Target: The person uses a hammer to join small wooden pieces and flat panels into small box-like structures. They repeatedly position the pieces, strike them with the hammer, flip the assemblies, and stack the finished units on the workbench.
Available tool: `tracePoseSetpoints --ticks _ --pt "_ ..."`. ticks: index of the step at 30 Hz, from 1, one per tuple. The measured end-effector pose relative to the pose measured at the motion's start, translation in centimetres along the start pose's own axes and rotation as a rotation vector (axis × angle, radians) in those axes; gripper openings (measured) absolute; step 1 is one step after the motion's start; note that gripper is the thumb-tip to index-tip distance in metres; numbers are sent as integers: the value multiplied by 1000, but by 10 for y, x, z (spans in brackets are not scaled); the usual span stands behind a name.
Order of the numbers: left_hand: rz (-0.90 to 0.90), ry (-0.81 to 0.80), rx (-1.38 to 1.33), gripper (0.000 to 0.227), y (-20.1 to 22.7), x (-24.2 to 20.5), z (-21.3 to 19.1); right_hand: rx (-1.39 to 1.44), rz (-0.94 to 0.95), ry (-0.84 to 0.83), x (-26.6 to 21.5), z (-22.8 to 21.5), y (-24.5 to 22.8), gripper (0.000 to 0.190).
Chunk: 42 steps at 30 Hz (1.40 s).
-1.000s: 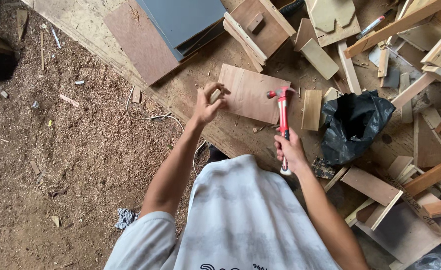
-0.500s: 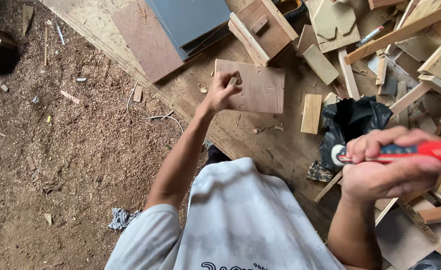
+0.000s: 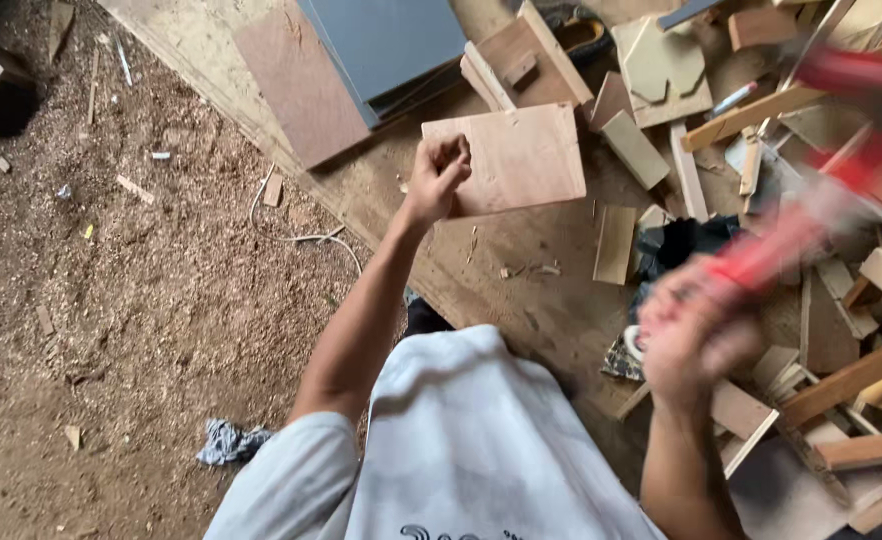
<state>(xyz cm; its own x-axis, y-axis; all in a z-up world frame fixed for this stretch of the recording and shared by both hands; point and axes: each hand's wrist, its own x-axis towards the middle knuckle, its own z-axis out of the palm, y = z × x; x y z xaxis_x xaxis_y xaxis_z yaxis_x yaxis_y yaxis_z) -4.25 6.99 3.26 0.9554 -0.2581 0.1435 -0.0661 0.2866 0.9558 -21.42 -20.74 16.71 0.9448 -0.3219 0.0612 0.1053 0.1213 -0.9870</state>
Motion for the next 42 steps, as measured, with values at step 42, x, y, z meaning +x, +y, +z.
tracePoseSetpoints --ticks 42 --pt "-69 -23 -196 16 -7 24 7 -826 75 -141 -11 17 146 58"
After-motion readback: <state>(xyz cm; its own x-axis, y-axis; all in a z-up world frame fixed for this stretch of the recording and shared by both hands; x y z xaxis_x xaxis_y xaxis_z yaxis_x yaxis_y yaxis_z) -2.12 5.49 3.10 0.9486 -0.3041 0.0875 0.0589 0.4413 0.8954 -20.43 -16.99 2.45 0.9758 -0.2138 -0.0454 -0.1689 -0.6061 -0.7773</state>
